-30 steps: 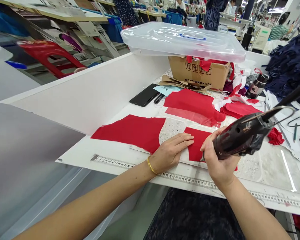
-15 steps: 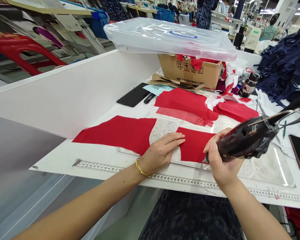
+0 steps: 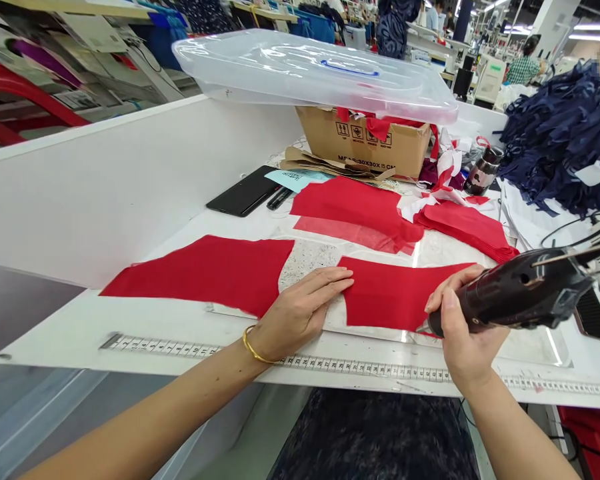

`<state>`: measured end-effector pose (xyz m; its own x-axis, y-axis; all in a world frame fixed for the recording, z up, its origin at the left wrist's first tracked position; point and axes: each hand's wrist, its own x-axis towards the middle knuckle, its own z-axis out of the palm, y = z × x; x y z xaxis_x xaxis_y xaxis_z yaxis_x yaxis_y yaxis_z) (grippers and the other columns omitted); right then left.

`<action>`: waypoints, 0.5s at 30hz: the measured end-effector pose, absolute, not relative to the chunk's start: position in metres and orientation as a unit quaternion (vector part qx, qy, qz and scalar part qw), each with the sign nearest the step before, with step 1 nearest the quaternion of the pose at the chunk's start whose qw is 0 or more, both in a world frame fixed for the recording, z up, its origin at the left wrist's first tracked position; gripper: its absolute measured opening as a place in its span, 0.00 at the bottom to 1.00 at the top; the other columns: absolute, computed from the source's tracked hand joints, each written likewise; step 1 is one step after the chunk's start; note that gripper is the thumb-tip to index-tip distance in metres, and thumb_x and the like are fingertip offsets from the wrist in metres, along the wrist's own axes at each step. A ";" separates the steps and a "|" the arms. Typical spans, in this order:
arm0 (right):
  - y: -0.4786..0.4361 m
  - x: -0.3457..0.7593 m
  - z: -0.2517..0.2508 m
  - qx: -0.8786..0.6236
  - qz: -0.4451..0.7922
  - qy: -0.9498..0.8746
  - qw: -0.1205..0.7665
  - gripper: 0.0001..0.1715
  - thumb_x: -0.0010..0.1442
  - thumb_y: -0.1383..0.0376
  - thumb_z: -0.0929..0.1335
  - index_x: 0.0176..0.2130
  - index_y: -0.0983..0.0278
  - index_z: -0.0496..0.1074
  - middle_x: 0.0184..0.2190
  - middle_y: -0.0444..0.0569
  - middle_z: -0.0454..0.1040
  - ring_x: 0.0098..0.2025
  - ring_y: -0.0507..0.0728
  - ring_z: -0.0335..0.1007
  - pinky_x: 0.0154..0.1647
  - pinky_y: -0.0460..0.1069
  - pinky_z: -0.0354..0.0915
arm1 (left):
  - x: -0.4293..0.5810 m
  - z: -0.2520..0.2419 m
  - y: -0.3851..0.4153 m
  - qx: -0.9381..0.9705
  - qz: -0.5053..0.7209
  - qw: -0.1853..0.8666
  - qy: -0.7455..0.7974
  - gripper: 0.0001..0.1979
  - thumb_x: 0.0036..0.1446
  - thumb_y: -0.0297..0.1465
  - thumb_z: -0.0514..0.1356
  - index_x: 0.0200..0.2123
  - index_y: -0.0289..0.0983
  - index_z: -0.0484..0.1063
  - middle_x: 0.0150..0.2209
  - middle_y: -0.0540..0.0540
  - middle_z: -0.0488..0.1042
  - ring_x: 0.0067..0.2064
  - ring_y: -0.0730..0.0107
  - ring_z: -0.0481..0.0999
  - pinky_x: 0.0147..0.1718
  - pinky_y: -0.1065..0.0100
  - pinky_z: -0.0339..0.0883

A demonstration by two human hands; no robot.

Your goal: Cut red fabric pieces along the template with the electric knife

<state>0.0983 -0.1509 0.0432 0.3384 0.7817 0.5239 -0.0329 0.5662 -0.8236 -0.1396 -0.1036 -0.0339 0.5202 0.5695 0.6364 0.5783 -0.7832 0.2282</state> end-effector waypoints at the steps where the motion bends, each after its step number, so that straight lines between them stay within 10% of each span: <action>1: -0.151 0.098 0.043 -0.375 0.279 -0.505 0.726 0.08 0.60 0.68 0.70 0.40 0.61 0.67 0.25 0.38 0.68 0.23 0.51 0.67 0.24 0.48 0.67 | -0.141 -0.034 -0.104 -0.874 -0.357 0.005 -0.329 0.21 0.63 0.15 0.49 0.50 0.32 0.76 0.50 0.38 0.79 0.54 0.59 0.77 0.55 0.55 0.76; 15: -0.095 0.057 0.042 -0.315 0.298 -0.504 0.747 0.15 0.59 0.63 0.72 0.44 0.59 0.65 0.25 0.37 0.69 0.21 0.50 0.67 0.23 0.47 0.68 | -0.153 -0.023 -0.104 -0.924 -0.269 0.076 -0.259 0.23 0.58 0.13 0.48 0.51 0.28 0.74 0.51 0.35 0.78 0.58 0.56 0.76 0.56 0.56 0.76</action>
<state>0.0565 -0.0945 0.0421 0.3145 0.7620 0.5660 -0.1275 0.6248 -0.7703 -0.1532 -0.1038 -0.0230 0.7206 0.4386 0.5370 0.5201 -0.8541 -0.0004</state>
